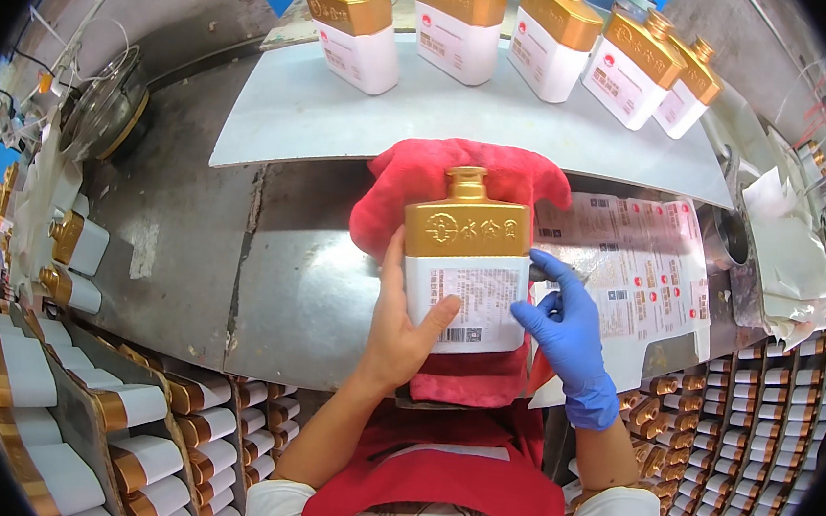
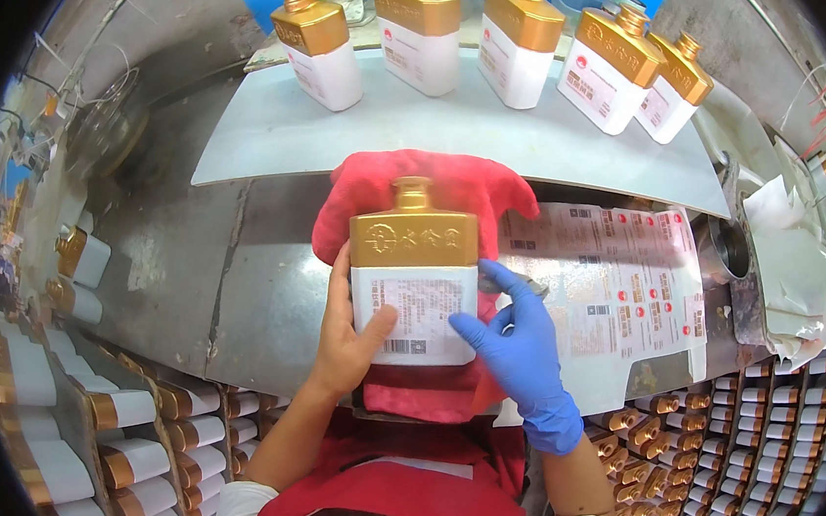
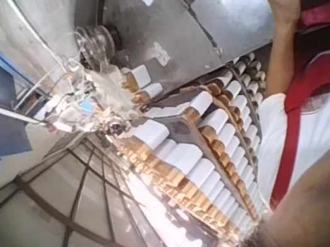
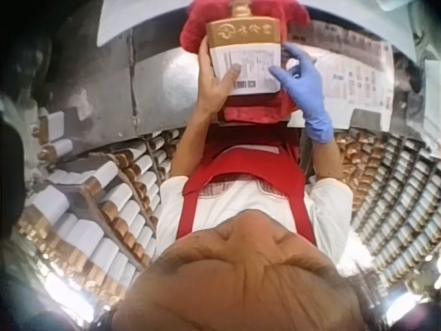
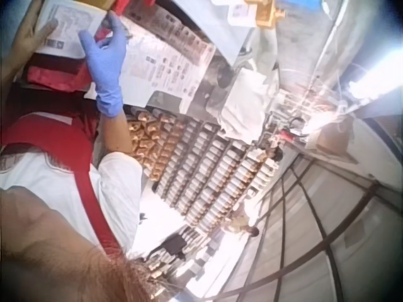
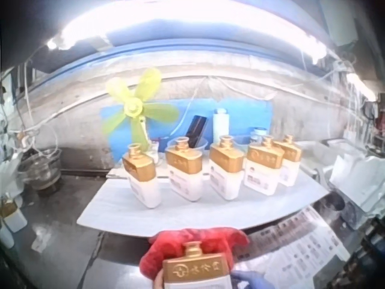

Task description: The person picks up gold and white bottles from a table and applies labels to them. They use a red cloth to hold the bottle while peeling the backing from a label sheet and smoothing the label onto the bottle surface. The person handles the bottles one at a time, placing finished units on a nearby shelf.

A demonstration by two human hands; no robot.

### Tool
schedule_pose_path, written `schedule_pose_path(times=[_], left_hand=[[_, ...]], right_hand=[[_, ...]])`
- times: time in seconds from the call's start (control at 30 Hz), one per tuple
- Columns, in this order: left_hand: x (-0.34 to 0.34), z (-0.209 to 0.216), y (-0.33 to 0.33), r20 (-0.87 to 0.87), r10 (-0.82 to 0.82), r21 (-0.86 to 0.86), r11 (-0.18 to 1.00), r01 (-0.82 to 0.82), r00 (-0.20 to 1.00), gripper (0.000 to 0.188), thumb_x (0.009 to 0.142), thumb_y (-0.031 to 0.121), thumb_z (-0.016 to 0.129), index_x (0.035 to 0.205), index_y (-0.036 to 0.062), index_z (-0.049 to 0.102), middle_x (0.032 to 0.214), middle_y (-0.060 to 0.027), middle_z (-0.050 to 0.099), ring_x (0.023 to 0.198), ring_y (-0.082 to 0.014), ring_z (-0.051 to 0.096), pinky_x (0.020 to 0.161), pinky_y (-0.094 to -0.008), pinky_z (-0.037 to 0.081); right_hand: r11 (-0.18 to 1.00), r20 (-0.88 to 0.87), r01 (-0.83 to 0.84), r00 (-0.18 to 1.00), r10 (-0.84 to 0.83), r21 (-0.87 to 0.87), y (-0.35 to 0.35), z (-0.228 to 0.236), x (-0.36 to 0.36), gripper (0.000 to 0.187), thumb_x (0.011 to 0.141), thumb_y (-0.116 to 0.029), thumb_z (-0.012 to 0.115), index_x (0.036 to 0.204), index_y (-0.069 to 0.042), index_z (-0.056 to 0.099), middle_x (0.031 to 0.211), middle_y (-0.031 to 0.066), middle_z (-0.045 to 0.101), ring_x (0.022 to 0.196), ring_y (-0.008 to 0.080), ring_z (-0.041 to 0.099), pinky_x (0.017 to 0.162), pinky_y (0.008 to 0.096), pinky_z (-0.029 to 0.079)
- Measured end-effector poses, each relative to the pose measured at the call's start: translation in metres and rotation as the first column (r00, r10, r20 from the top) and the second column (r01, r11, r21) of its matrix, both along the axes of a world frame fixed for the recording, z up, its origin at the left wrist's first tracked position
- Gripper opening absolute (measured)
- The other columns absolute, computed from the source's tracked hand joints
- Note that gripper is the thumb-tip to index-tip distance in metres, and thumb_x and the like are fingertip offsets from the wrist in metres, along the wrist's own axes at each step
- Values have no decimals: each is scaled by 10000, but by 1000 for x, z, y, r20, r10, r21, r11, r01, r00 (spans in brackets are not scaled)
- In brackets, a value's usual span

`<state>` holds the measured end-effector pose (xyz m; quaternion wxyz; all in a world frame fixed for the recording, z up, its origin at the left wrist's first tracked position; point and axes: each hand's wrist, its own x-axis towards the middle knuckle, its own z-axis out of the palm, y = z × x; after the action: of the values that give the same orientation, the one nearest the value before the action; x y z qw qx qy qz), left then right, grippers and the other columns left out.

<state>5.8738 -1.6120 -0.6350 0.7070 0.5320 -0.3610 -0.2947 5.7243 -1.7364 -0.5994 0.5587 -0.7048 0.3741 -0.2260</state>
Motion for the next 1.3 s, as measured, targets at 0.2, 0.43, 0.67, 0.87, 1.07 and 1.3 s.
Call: schedule_pose_path(times=[0.2, 0.43, 0.67, 0.87, 1.07, 1.3], left_hand=[[-4, 6, 1, -79, -27, 23, 999, 29, 996, 735, 891, 74, 534, 1438, -46, 58, 1387, -169, 320, 1269, -228, 362, 1056, -340, 290], [-3, 13, -2, -49, -5, -19, 1000, 4, 999, 733, 909, 107, 533, 1438, -54, 51, 1389, -175, 318, 1267, -227, 362, 1051, -336, 290], [1, 7, -3, 118, 6, 51, 999, -12, 993, 714, 929, 130, 511, 1425, -88, 46, 1380, -189, 335, 1268, -236, 355, 1051, -326, 282], [6, 4, -1, 211, -2, 68, 998, -12, 977, 667, 959, 172, 440, 1424, -97, 44, 1406, -215, 299, 1293, -272, 322, 1075, -340, 235], [8, 14, 0, 186, -5, 87, 996, -11, 982, 645, 971, 174, 393, 1425, -102, 26, 1434, -232, 252, 1320, -276, 283, 1085, -340, 209], [12, 5, 7, -1, -45, 86, 995, 45, 999, 672, 950, 136, 416, 1436, -78, 5, 1459, -223, 211, 1343, -264, 240, 1100, -336, 176]], right_hand=[[999, -63, -39, 997, 39, 4, 6, -12, -4, 738, 700, -220, 791, 1334, -47, 455, 672, -20, 513, 568, 32, 454, 545, 183, 403], [986, 20, -28, 999, 25, 163, 1, -13, -1, 744, 703, -232, 795, 1325, -9, 452, 694, -6, 513, 570, 39, 442, 530, 195, 401], [996, -76, -14, 997, 20, 84, 5, -10, 5, 755, 693, -229, 801, 1319, 7, 451, 733, -3, 519, 584, 43, 431, 538, 203, 406], [997, -54, -34, 998, 37, 71, 7, -7, 4, 768, 688, -239, 805, 1321, 10, 448, 739, 0, 514, 597, 49, 438, 552, 207, 415], [991, -100, -15, 995, 29, 135, 2, -7, 4, 749, 699, -247, 797, 1316, 9, 458, 769, 13, 517, 619, 49, 453, 566, 207, 422], [993, -90, -9, 996, 20, 119, 4, -10, 3, 733, 706, -249, 790, 1312, 5, 466, 728, -2, 512, 607, 46, 448, 561, 208, 419]])
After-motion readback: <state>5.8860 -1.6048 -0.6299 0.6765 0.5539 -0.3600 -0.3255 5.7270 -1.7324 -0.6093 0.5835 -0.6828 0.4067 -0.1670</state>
